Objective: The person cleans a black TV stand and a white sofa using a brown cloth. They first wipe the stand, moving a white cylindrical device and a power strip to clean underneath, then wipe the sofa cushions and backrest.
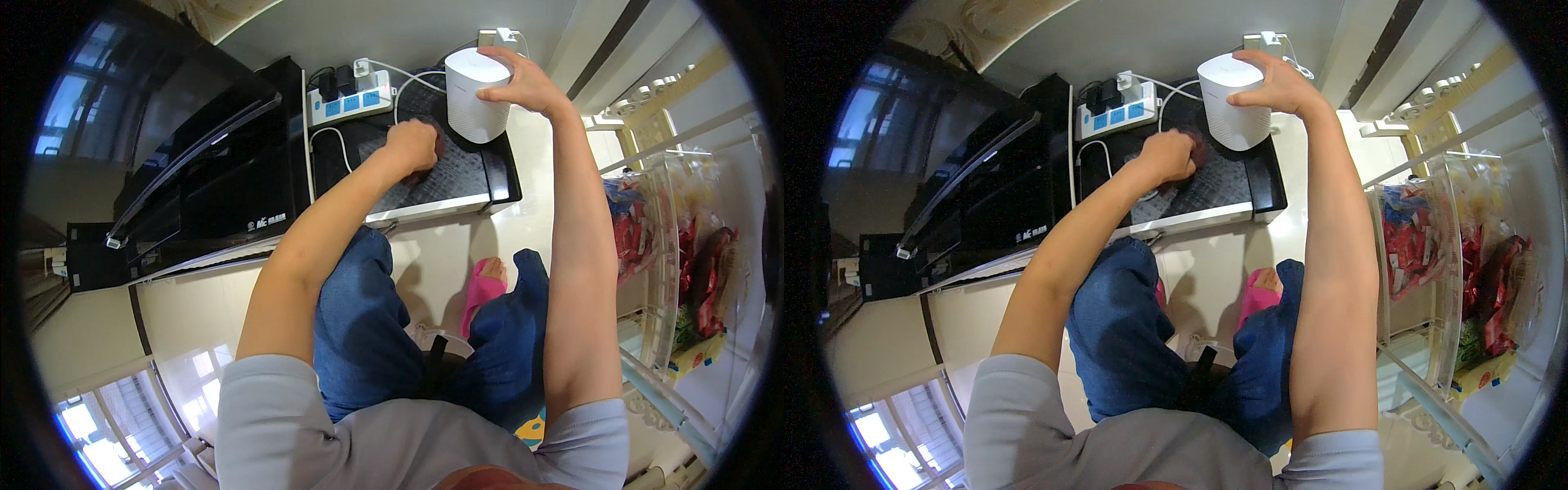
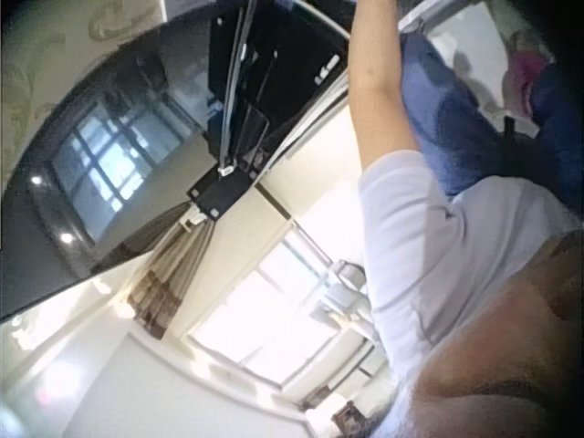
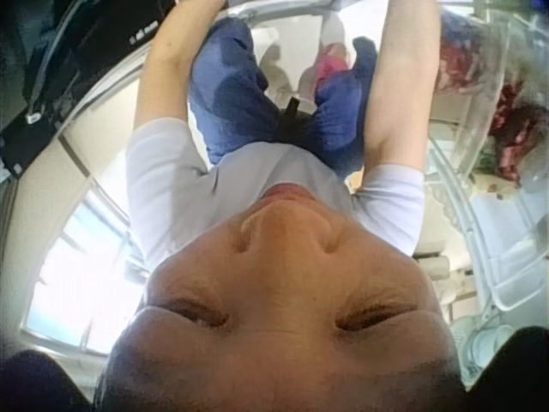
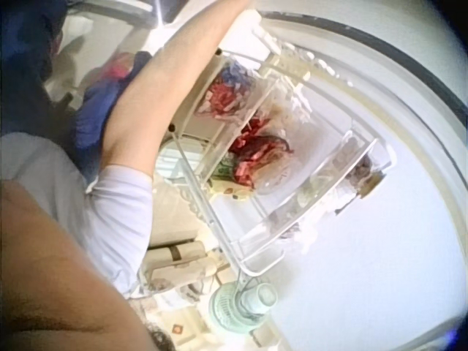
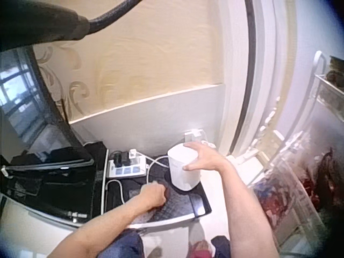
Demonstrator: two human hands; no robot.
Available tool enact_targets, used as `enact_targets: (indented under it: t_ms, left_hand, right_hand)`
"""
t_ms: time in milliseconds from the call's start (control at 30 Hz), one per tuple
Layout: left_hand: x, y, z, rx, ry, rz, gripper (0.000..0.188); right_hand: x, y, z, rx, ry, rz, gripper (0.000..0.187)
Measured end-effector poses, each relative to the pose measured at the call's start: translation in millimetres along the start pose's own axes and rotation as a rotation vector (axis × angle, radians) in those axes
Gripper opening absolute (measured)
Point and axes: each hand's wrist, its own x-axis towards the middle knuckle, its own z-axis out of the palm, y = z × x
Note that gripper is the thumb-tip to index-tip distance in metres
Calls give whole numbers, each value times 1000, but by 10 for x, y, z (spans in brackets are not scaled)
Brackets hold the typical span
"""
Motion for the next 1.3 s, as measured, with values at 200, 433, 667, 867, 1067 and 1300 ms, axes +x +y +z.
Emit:
enact_targets:
  t_ms: [200, 433, 667, 867, 1067, 1300]
  left_hand:
    - [-406, -207, -102, -196, 50, -239, 60]
    - [-462, -385, 187, -252, -25, -318, 53]
    - [-610, -313, 117, -217, -85, -263, 52]
    - [-663, -370, 57, -243, -200, -269, 61]
    - [-544, -344, 232, -352, 27, -345, 69]
    - [-475, -389, 281, -488, -149, -350, 58]
  right_hand:
    - [108, -206, 166, 33, -46, -10, 85]
    - [112, -279, 323, 27, -80, -26, 87]
    - [74, -151, 186, 30, -21, 24, 84]
    - [10, -13, -73, 102, 157, 39, 84]
    - [51, -36, 14, 113, 318, 44, 89]
    - [194, -57, 118, 218, 546, 37, 90]
